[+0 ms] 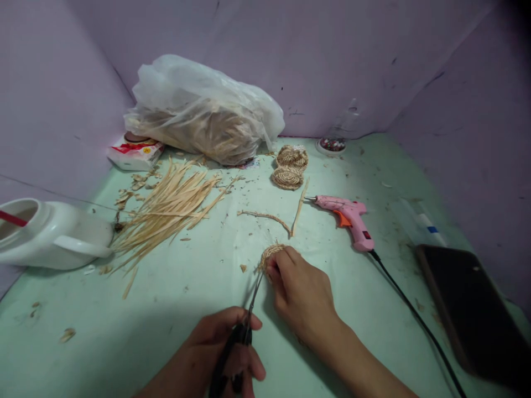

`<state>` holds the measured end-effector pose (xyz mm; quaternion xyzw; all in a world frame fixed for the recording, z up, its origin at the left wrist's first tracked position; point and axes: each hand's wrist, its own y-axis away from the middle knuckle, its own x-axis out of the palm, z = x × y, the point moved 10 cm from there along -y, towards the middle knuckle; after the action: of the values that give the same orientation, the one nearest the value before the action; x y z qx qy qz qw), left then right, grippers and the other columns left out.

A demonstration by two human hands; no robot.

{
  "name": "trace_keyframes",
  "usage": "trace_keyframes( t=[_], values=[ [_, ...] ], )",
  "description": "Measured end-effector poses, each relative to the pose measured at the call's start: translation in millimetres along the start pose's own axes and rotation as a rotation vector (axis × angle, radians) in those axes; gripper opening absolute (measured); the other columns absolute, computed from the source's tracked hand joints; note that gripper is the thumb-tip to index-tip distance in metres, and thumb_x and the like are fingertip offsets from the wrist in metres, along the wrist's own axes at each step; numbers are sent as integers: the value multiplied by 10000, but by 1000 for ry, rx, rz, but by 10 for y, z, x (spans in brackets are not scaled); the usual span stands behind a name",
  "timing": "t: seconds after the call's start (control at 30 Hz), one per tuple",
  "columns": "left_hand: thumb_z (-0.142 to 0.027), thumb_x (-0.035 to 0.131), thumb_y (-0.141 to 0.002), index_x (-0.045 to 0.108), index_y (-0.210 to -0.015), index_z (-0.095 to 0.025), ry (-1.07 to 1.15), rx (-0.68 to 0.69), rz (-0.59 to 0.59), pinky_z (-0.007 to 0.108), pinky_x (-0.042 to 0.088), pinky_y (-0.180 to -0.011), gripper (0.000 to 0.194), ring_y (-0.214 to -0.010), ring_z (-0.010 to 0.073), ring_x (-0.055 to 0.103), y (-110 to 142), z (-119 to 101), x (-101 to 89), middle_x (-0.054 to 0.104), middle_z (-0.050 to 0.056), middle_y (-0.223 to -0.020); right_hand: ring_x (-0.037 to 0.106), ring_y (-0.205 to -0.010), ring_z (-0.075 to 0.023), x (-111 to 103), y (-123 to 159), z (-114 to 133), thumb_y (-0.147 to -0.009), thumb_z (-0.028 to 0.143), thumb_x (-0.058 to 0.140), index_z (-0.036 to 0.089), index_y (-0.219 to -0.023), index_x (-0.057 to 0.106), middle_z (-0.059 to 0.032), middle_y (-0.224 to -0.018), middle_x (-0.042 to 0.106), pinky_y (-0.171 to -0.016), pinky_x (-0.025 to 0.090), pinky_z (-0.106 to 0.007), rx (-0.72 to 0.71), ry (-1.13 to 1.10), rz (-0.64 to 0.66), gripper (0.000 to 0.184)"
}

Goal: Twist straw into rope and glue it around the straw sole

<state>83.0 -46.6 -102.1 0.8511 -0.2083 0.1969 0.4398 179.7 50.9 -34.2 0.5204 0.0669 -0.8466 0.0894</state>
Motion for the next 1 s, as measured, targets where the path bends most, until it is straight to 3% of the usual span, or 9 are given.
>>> trace_keyframes(
  t=[0.4, 0.63, 0.8, 1.0],
  values=[
    [-198, 628, -608, 486, -943, -144, 72, 15, -15, 202, 444, -364, 367, -512, 184, 636, -96, -96, 75, 681, 83, -716, 510, -689, -174, 13, -1, -19, -820, 161, 382, 204, -791, 498, -20, -821, 567, -541, 249, -287, 41, -23, 27, 127],
    [-163, 589, -640, 463, -961, -147, 123, -33, 37, 305, 525, -451, 345, -614, 235, 668, -156, -150, 143, 688, 107, -745, 523, -731, -186, 20, -7, -11, -824, 162, 376, 199, -800, 495, -27, -827, 566, -556, 263, -293, 35, -6, 29, 127],
    [-147, 523, -707, 464, -994, -155, 145, 3, 94, 327, 529, -488, 293, -672, 258, 679, -190, -155, 153, 691, 133, -804, 518, -732, -186, 30, 4, -16, -824, 163, 376, 205, -793, 481, -23, -821, 559, -556, 262, -294, 15, 10, 10, 117],
    [-169, 575, -705, 452, -990, -153, 120, 0, 97, 325, 533, -561, 311, -718, 247, 678, -173, -198, 163, 687, 132, -824, 509, -724, -186, 20, 9, 6, -820, 160, 374, 207, -795, 480, -23, -811, 550, -549, 250, -296, -11, 26, -17, 119]
  ],
)
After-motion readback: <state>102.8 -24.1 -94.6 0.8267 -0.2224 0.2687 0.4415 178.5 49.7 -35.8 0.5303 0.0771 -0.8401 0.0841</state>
